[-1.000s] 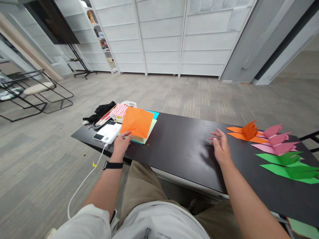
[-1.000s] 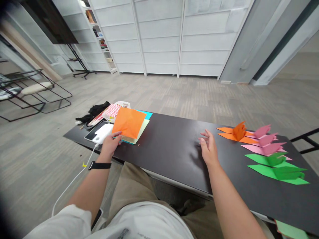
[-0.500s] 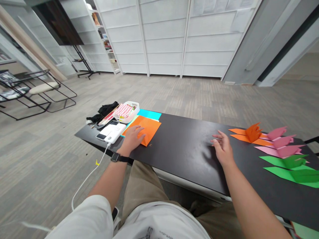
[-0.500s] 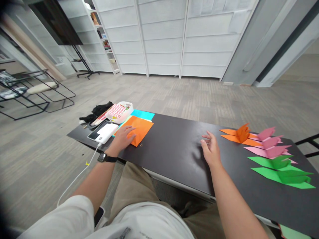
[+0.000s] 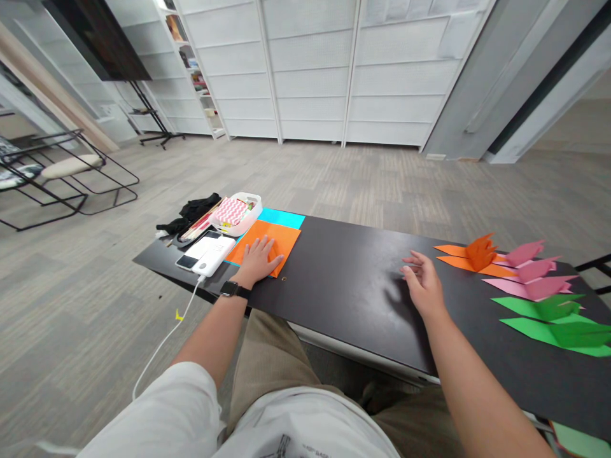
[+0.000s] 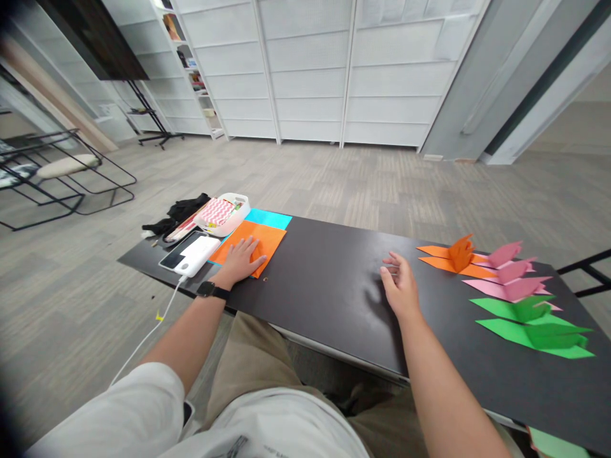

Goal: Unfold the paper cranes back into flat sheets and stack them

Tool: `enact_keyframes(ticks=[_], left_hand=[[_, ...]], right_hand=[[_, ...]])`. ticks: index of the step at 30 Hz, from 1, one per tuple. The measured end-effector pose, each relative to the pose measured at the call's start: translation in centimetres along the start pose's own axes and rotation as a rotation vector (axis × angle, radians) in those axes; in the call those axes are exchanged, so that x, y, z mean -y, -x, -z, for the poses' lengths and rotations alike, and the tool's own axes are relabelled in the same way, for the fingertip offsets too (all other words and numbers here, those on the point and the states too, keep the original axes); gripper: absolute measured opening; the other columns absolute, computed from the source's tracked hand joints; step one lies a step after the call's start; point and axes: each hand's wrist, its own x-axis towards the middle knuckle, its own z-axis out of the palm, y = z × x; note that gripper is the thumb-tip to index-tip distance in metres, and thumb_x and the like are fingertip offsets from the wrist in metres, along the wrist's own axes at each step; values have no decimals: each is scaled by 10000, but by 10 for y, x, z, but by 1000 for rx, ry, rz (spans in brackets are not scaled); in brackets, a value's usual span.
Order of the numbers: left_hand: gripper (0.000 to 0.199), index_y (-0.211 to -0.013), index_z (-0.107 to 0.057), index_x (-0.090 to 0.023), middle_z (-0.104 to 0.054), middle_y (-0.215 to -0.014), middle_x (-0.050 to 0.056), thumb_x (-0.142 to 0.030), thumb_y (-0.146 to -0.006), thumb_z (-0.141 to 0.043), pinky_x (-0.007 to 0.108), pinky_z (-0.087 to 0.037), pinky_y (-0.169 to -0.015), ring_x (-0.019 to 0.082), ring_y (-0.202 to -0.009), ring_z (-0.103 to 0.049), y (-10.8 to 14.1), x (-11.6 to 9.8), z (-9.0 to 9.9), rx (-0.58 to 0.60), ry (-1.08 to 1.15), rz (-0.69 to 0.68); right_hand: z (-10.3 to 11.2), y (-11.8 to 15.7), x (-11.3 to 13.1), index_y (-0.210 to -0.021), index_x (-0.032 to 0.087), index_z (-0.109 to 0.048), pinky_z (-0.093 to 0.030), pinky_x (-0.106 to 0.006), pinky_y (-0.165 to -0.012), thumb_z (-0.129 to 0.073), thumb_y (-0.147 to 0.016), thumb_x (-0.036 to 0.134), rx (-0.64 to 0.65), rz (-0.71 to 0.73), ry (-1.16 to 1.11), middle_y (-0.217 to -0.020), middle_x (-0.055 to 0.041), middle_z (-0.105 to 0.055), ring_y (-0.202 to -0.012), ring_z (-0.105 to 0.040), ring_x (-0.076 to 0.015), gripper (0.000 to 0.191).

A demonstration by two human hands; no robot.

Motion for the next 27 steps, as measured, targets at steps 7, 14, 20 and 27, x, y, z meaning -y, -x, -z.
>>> enact_keyframes(ticks=[7,14,20,27], left_hand=[[800,-1676,-383,-223,-284,-1781,173,-694,-1031,-431,676,-196,-1303,424,-1645,-263,-4,2,-1,2,-11,12],[799,-1672,-383,-210,-266,-1787,176,-682,-1030,-446,691,-205,-1298,424,-1646,-255,-3,-2,4,23,-17,24],[773,-1652,-418,-215,-302,-1776,166,-654,-1021,-499,687,-234,-1302,438,-1623,-310,-5,-11,20,-78,16,-37],[604,-1522,-561,-205,-607,-1564,148,-555,-1030,-554,565,-416,-1275,326,-1482,-548,-31,-72,39,-327,378,-454]], right_hand=[[1,2,7,-1465,279,-537,-636,-487,-826,-663,-961,517,2,10,29,-1237,-118,-713,-933,-714,-263,572],[2,2,8,-1468,281,-530,-635,-485,-839,-656,-965,513,8,28,41,-1243,-118,-712,-930,-713,-255,568],[4,1,14,-1418,252,-591,-632,-473,-826,-640,-962,498,-4,24,67,-1227,-131,-724,-923,-711,-266,521],[8,2,21,-1249,250,-699,-618,-420,-832,-597,-971,359,-82,97,113,-1120,-99,-732,-979,-716,-254,316]])
